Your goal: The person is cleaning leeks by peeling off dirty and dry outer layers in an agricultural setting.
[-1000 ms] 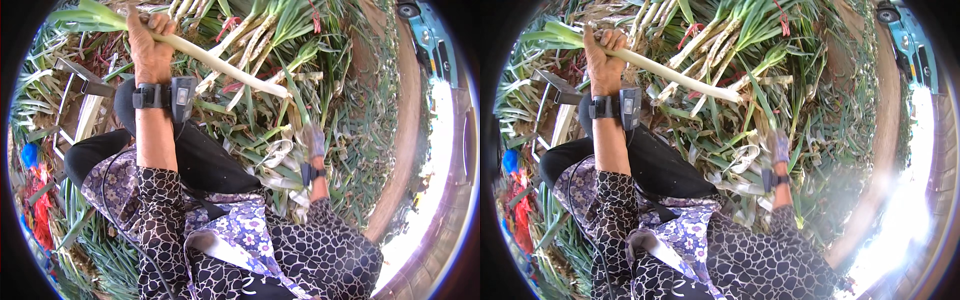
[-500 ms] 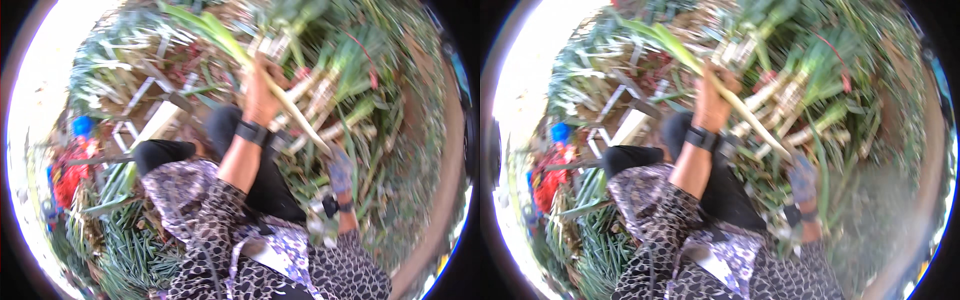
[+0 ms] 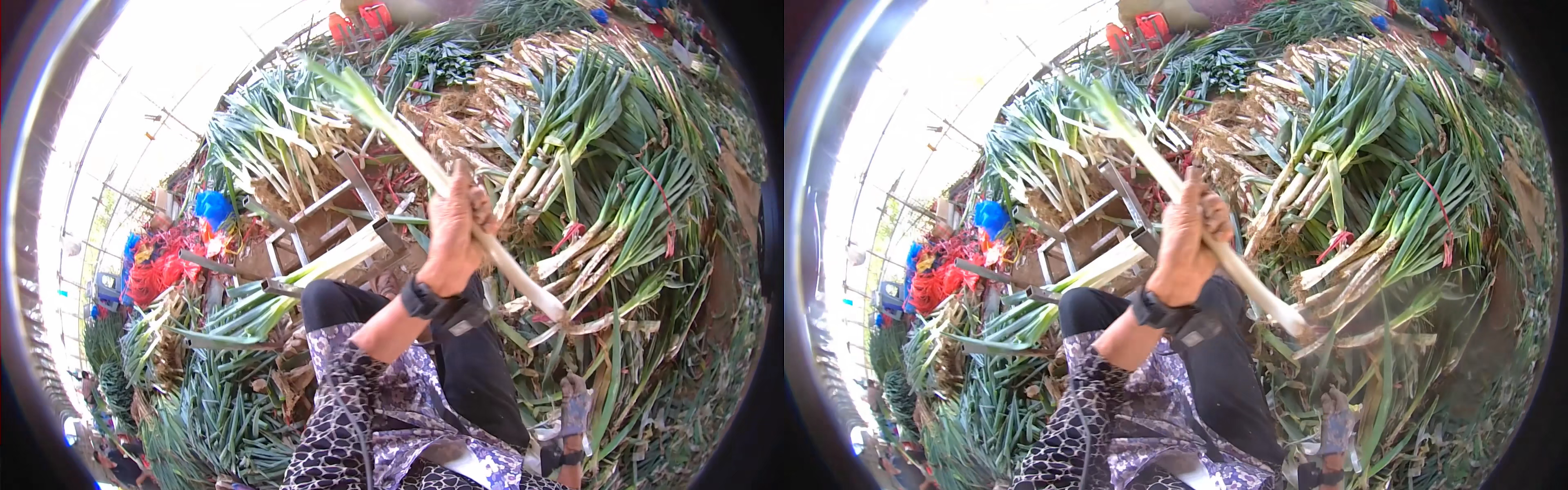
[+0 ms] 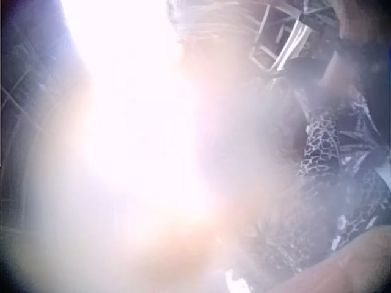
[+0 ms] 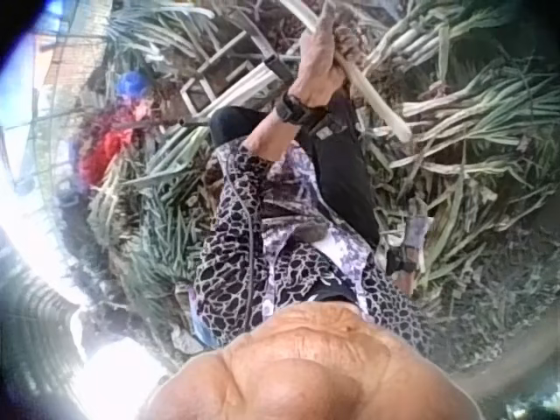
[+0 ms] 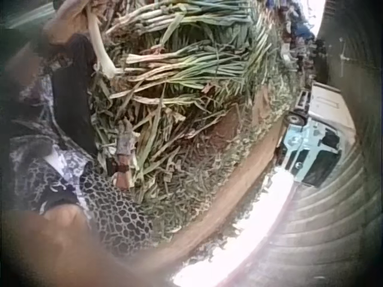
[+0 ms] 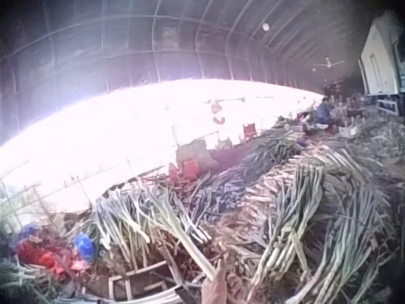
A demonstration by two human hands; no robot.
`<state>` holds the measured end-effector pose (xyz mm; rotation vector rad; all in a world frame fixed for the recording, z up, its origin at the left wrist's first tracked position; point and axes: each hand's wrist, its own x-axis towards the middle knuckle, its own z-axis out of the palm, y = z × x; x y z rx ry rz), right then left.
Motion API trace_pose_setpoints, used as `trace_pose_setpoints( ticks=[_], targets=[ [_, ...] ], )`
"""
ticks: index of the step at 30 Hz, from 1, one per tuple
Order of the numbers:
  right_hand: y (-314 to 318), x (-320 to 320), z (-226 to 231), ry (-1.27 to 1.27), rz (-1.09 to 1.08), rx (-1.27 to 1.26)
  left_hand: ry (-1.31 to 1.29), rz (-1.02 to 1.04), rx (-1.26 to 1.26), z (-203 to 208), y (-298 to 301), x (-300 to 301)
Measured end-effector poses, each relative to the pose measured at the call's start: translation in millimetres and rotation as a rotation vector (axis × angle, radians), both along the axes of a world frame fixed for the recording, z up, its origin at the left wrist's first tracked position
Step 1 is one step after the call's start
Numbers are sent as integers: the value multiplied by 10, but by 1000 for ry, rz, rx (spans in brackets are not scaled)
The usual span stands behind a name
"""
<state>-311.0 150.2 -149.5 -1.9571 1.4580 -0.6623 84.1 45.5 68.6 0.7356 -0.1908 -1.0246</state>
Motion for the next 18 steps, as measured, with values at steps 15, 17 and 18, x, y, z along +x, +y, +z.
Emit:
trace_pose_setpoints(
  ticks=[15,17,18],
  targets=[
    [-605,1052,572,25,288,-389,-268,-296,93,-595,321,-759],
    [-492,784,318,154,208,-155,-285,-436,93,-880,377,-878],
    [-450,714,243,206,226,-137,-301,-571,116,-1009,444,-869]
  ],
)
